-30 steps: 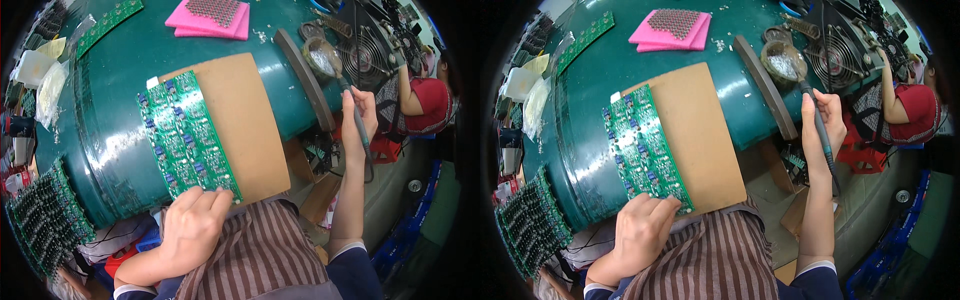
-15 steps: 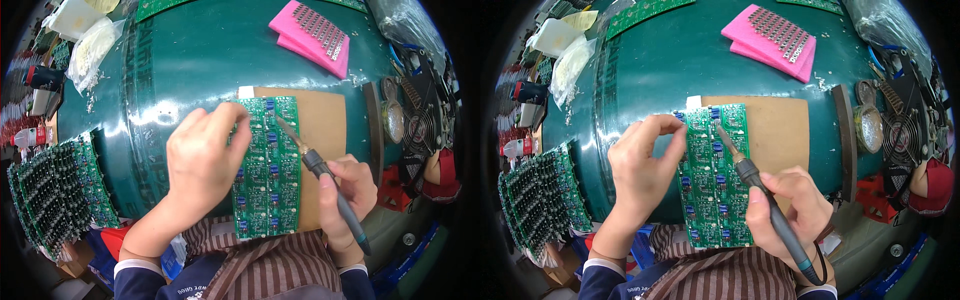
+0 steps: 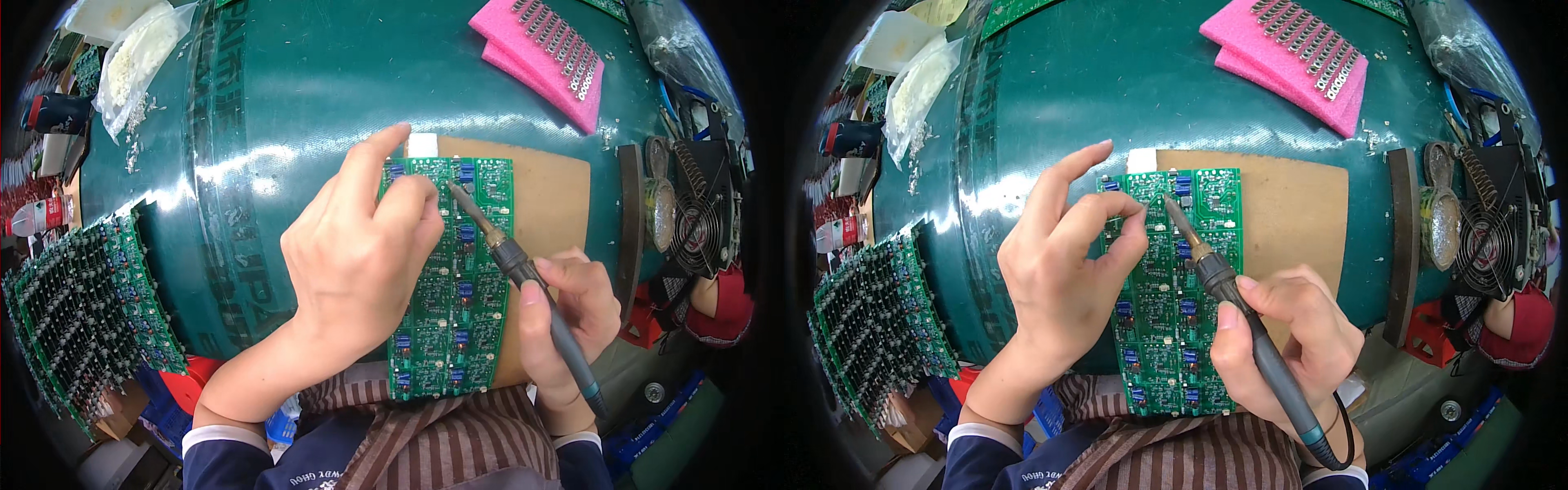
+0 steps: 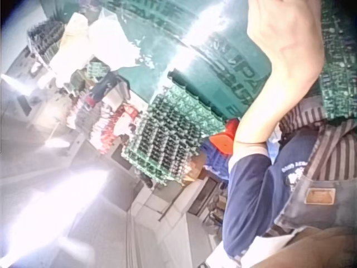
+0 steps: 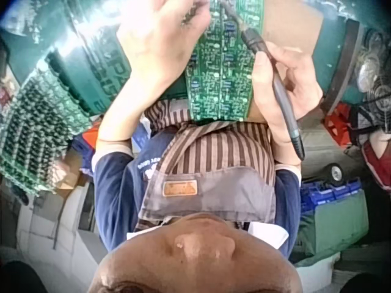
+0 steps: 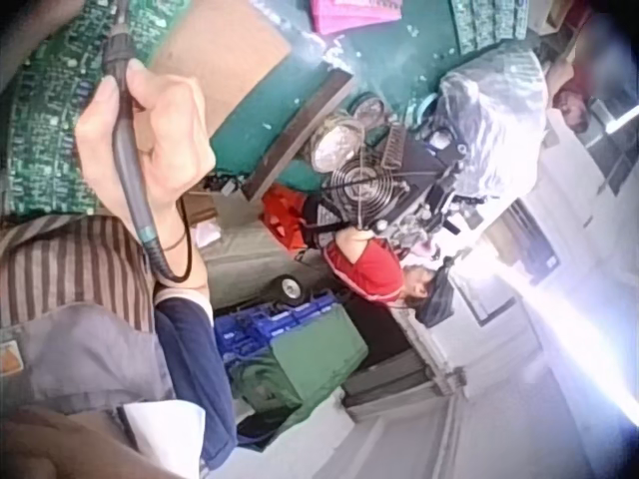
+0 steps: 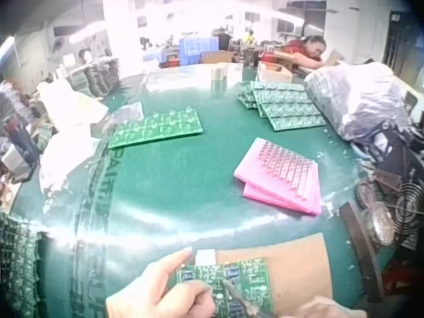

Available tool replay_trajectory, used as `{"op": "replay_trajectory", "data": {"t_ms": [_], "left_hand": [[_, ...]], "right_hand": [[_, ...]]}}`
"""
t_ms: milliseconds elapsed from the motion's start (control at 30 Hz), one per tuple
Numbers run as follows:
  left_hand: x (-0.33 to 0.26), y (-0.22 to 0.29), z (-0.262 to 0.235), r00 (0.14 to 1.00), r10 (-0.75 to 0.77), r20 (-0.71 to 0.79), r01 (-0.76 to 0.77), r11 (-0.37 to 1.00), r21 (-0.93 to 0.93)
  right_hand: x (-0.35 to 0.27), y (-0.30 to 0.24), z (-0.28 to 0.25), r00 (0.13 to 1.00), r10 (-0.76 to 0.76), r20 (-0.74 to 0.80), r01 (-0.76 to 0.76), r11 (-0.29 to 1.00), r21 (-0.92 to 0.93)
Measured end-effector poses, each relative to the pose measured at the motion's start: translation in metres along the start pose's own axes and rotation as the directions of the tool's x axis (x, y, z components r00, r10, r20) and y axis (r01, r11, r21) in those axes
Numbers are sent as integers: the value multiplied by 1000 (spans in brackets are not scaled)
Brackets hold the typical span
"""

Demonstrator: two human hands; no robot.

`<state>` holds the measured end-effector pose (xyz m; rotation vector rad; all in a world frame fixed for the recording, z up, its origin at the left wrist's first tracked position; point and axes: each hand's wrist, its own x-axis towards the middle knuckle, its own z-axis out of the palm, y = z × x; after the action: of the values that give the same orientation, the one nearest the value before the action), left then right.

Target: The person inserts electronic components into a circuit board by hand, flips the board over using a cardboard panel, and solders the connections using a soldering iron before placing the board onto a stack.

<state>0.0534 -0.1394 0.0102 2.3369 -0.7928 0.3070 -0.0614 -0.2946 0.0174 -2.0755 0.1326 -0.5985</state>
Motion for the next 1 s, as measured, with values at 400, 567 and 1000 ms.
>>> {"op": "replay_trajectory", "data": {"t_ms": [400, 567, 1000], "left_hand": [[-1, -2, 4, 1000, -17, 23, 18, 999, -49], [0, -1, 3, 1000, -23, 20, 24, 998, -63], [-2, 1, 0, 990, -72, 123, 84, 992, -93]], "right_hand": [[1, -2, -2, 999, 16, 28, -16, 1000, 2], [0, -3, -5, 999, 1, 46, -1, 1000, -7], [4, -4, -4, 998, 2, 66, -2, 1000, -8]]}}
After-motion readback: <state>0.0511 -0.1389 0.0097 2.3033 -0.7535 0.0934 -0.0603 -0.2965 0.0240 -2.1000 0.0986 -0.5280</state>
